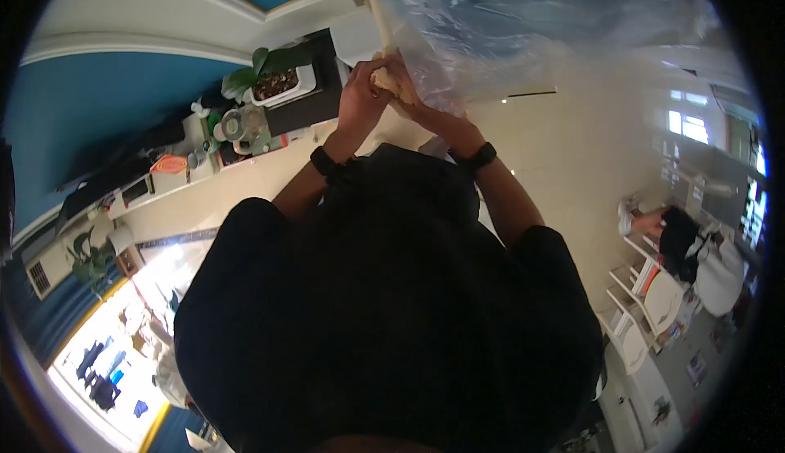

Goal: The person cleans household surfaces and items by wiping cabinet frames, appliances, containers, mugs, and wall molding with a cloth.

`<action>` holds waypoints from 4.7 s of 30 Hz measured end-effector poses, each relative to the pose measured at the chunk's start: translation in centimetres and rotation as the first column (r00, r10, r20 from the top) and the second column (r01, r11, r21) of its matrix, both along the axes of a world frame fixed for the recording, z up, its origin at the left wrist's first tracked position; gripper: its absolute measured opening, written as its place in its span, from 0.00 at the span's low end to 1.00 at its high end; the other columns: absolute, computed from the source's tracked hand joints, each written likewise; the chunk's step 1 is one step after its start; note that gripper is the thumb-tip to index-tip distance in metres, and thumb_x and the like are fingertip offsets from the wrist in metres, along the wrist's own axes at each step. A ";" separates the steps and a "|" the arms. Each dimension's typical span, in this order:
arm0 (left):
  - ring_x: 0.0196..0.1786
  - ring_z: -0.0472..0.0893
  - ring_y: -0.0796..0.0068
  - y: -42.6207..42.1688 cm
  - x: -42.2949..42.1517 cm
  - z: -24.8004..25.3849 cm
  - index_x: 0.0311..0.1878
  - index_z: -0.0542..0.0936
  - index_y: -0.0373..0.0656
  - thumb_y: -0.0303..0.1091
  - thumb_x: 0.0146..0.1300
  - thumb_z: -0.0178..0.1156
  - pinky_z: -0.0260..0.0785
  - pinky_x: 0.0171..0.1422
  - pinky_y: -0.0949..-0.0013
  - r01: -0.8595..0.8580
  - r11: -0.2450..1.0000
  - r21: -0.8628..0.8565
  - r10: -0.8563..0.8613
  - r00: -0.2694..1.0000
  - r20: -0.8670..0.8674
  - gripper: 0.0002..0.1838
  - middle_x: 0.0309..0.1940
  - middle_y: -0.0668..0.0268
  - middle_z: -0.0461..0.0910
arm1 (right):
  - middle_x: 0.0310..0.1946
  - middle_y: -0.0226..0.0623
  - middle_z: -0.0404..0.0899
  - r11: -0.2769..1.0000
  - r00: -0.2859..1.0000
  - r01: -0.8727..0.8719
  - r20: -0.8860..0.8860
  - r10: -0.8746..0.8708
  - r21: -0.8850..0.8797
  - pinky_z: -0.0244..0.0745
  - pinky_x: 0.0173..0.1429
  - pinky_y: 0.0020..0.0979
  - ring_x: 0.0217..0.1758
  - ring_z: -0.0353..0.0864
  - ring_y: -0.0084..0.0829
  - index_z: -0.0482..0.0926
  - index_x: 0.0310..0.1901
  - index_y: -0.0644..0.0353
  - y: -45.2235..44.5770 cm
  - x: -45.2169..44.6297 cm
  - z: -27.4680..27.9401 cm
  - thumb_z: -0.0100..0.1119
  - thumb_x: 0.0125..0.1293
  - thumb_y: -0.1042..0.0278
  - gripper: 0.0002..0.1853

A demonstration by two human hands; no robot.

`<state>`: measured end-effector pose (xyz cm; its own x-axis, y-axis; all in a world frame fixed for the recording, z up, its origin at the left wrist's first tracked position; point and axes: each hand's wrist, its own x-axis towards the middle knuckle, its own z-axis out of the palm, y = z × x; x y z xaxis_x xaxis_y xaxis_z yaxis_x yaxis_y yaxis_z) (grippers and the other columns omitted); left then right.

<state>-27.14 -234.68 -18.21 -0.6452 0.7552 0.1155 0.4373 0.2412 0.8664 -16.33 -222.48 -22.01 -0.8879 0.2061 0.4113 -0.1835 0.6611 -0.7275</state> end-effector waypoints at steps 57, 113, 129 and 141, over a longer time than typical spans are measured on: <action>0.42 0.80 0.45 -6.7 6.6 3.3 0.48 0.76 0.37 0.27 0.57 0.60 0.75 0.46 0.52 0.199 0.979 0.034 -0.198 0.980 -0.028 0.14 0.42 0.51 0.78 | 0.56 0.40 0.75 0.716 0.748 0.660 -0.111 -0.655 0.225 0.67 0.67 0.43 0.64 0.72 0.46 0.74 0.56 0.56 -12.1 5.5 1.9 0.63 0.60 0.72 0.22; 0.38 0.82 0.45 -19.8 -18.8 -41.2 0.42 0.78 0.44 0.42 0.57 0.65 0.74 0.38 0.52 0.217 0.897 -0.385 -0.282 0.952 -0.120 0.15 0.32 0.51 0.83 | 0.59 0.35 0.75 0.665 0.658 0.746 0.116 -0.744 0.034 0.70 0.65 0.43 0.62 0.71 0.49 0.75 0.53 0.56 -29.6 -17.3 -40.5 0.63 0.54 0.75 0.22; 0.26 0.83 0.58 -33.5 -21.8 -38.1 0.38 0.74 0.39 0.37 0.60 0.67 0.72 0.30 0.58 0.119 0.826 -0.551 -0.026 0.985 0.173 0.13 0.26 0.54 0.80 | 0.51 0.30 0.78 0.868 0.841 0.475 0.365 -0.399 -0.145 0.78 0.54 0.34 0.57 0.75 0.39 0.78 0.44 0.56 -37.5 -20.9 -37.3 0.60 0.53 0.78 0.14; 0.30 0.81 0.45 -25.4 -23.0 -39.1 0.37 0.73 0.43 0.39 0.59 0.67 0.72 0.32 0.53 0.118 0.825 -0.552 -0.045 0.989 0.144 0.13 0.26 0.51 0.80 | 0.43 0.32 0.78 0.805 0.787 0.588 0.288 -0.545 -0.083 0.76 0.50 0.36 0.49 0.75 0.42 0.78 0.39 0.56 -31.4 -22.2 -37.4 0.62 0.51 0.75 0.12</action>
